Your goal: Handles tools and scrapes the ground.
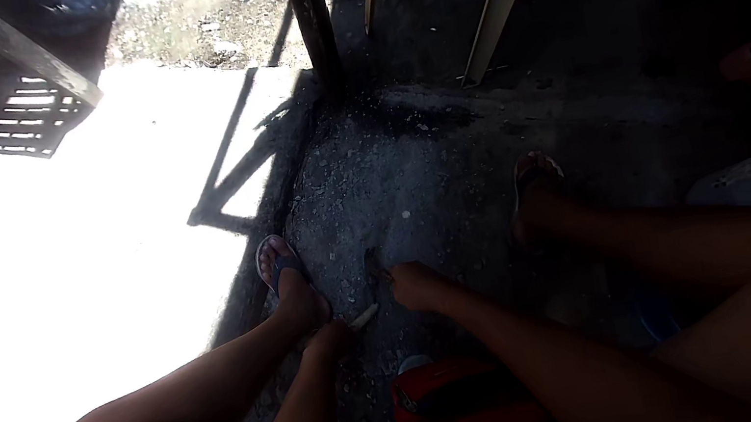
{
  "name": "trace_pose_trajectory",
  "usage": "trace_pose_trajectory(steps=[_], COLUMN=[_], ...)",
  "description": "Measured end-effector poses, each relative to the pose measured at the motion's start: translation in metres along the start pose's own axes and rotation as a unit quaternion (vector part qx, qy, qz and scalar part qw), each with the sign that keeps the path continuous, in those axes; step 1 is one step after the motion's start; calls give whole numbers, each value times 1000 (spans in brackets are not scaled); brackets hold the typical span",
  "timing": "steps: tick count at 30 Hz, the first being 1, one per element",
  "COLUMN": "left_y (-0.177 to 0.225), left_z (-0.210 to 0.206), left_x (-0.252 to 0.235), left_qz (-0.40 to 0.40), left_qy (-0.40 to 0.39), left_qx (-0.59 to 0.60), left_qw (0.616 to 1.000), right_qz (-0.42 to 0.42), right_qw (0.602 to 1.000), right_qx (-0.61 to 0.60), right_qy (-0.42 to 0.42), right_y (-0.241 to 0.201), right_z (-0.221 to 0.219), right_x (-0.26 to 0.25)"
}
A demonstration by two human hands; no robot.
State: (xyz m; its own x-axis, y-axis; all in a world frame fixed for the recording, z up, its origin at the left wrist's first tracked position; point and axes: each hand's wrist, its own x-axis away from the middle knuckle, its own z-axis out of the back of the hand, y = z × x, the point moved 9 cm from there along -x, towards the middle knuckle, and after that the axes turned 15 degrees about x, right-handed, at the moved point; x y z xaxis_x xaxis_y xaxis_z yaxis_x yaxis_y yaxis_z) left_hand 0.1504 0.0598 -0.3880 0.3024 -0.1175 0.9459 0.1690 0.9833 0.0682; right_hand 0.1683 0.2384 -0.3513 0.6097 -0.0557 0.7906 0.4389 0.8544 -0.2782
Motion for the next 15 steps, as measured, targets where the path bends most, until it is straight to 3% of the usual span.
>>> trace_pose_trajectory(steps=[4, 6, 8, 10, 12, 15], left_y=[7, 11, 9, -1, -16, -27], left_z=[6, 6, 0, -5, -9, -8], left_x=[37, 28, 6, -5, -17, -25], left_qz=[24, 9, -19, 4, 32, 54], left_qy=[-8, -22, -39, -56, -43, -13], left_qx=[20, -4, -20, -9, 27, 90], left_qw=[999, 1000, 999, 998, 998, 994], right_qz=[-30, -20, 7, 13, 3, -14], right_qw=[991, 995, 1000, 995, 996, 1000], right_qx=[-38, -21, 3, 21, 6, 2], right_qy=[127, 93, -25, -92, -90, -12], right_y=[3, 4, 5, 6, 15, 17], right_z=[19, 5, -21, -26, -21, 3], right_x=[3, 1, 0, 1, -7, -8])
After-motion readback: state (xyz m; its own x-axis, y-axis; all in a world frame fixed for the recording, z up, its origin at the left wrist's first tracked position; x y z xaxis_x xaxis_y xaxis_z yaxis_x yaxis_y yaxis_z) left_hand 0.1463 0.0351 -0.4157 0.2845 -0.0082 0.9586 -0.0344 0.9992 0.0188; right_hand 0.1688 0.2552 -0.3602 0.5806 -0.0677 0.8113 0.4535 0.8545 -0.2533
